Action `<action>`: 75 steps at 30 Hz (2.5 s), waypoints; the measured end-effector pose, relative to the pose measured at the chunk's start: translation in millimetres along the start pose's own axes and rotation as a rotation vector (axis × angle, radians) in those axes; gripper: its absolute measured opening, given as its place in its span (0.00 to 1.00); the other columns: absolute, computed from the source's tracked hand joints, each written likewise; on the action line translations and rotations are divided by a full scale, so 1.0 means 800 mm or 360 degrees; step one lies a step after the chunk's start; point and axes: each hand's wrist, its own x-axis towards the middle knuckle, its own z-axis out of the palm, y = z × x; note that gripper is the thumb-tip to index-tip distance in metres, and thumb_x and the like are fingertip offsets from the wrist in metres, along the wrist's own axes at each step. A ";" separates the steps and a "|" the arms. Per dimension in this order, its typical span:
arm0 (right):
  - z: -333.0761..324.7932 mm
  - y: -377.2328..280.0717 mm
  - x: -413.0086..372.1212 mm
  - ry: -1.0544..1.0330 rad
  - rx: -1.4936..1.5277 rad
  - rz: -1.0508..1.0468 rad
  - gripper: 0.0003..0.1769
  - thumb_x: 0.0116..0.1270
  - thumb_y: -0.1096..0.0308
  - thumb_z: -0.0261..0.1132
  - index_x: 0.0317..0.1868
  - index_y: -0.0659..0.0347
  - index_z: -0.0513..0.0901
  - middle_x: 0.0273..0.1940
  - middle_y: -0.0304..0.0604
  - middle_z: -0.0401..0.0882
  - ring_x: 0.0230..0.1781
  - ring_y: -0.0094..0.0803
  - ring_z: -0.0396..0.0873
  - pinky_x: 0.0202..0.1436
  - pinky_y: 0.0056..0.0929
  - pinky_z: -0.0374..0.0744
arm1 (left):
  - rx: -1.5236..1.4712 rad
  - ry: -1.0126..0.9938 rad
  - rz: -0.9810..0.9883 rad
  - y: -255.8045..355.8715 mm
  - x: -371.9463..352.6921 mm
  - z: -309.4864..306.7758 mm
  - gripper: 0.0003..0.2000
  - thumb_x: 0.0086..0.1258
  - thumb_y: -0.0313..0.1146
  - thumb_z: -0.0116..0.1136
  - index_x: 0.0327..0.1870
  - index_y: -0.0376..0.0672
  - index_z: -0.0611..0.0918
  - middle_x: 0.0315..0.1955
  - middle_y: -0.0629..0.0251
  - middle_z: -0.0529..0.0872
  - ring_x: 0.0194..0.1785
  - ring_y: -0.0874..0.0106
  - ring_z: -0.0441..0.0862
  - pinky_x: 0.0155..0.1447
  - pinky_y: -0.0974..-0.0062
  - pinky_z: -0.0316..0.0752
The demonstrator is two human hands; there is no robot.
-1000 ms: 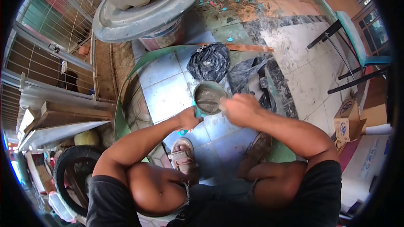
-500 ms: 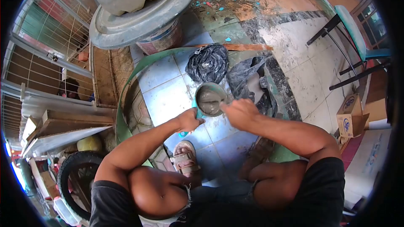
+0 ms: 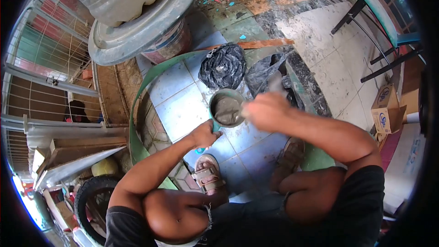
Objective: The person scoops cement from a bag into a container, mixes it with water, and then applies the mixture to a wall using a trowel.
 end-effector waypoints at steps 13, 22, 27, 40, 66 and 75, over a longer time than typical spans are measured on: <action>0.031 -0.007 0.006 0.0020 0.0093 0.0123 0.15 0.61 0.74 0.63 0.48 0.62 0.88 0.39 0.55 0.90 0.44 0.53 0.90 0.48 0.52 0.85 | 0.0125 -0.0027 0.0077 0.004 0.004 0.002 0.20 0.78 0.44 0.62 0.50 0.32 0.73 0.21 0.57 0.82 0.19 0.67 0.81 0.23 0.64 0.75; 0.040 0.004 0.010 0.0212 -0.0064 0.0152 0.17 0.81 0.67 0.52 0.50 0.61 0.88 0.35 0.54 0.89 0.36 0.52 0.90 0.41 0.52 0.86 | -0.0004 -0.0089 -0.0008 0.011 -0.003 -0.006 0.22 0.78 0.46 0.64 0.50 0.33 0.73 0.20 0.58 0.82 0.20 0.67 0.81 0.25 0.65 0.76; 0.004 -0.020 -0.009 0.0063 0.0034 -0.0005 0.13 0.74 0.70 0.57 0.49 0.61 0.88 0.34 0.55 0.89 0.38 0.54 0.89 0.41 0.53 0.85 | -0.0068 -0.0078 -0.0092 0.033 -0.020 -0.019 0.23 0.78 0.46 0.64 0.50 0.31 0.73 0.20 0.59 0.82 0.20 0.68 0.81 0.25 0.66 0.76; -0.006 -0.020 0.006 0.0057 -0.0111 0.0186 0.16 0.69 0.70 0.59 0.55 0.58 0.85 0.34 0.55 0.88 0.38 0.57 0.89 0.45 0.55 0.83 | -0.0351 0.0391 0.0120 -0.010 -0.006 0.074 0.23 0.80 0.46 0.62 0.50 0.29 0.73 0.21 0.58 0.80 0.22 0.67 0.81 0.29 0.64 0.77; -0.003 -0.051 0.070 -0.0145 -0.0790 -0.0135 0.22 0.71 0.70 0.58 0.64 0.50 0.83 0.50 0.53 0.88 0.40 0.47 0.91 0.40 0.46 0.87 | -0.1036 0.0143 0.0018 -0.024 0.004 0.093 0.15 0.82 0.42 0.58 0.43 0.38 0.73 0.28 0.61 0.82 0.24 0.66 0.78 0.30 0.63 0.75; -0.010 -0.038 0.024 -0.0369 0.0074 0.0550 0.18 0.72 0.62 0.66 0.57 0.62 0.83 0.46 0.60 0.88 0.51 0.60 0.86 0.58 0.53 0.82 | -0.0369 0.0480 0.0491 -0.030 0.009 0.127 0.23 0.80 0.40 0.55 0.55 0.21 0.70 0.38 0.26 0.84 0.47 0.32 0.83 0.53 0.44 0.78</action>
